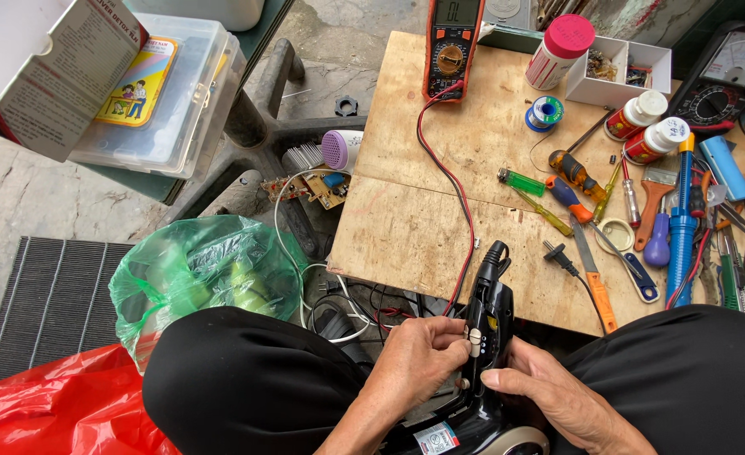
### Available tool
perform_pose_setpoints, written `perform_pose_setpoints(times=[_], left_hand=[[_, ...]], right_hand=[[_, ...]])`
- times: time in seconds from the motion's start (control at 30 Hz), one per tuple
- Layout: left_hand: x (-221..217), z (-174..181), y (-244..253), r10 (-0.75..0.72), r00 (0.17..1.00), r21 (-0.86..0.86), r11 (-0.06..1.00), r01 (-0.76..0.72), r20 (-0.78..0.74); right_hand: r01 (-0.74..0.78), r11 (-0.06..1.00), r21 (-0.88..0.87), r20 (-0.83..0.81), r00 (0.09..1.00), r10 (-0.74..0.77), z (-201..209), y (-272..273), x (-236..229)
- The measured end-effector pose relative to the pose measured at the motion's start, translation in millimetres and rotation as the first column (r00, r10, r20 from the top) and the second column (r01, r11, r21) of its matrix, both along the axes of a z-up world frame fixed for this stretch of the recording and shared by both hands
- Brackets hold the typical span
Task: The person repairs a disassembled black hair dryer by connecting internal wires and reassembling the casing. They use a multimeter to test the electrical connections and then snap the outer shell back onto the device.
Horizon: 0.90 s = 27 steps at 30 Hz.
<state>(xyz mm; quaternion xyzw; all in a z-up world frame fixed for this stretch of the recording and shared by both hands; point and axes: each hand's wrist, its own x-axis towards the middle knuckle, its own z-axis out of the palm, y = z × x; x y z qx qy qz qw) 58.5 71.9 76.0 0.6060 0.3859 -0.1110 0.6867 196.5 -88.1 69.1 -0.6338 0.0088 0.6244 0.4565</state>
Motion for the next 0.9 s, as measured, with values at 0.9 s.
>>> perform_pose_setpoints(times=[0.9], left_hand=[[-4.5, -21.5, -1.3, 0.0, 0.995, -0.042, 0.999, 0.004, 0.098]], right_hand=[[-0.026, 0.999, 0.046, 0.031, 0.999, 0.024, -5.3, -0.4, -4.8]])
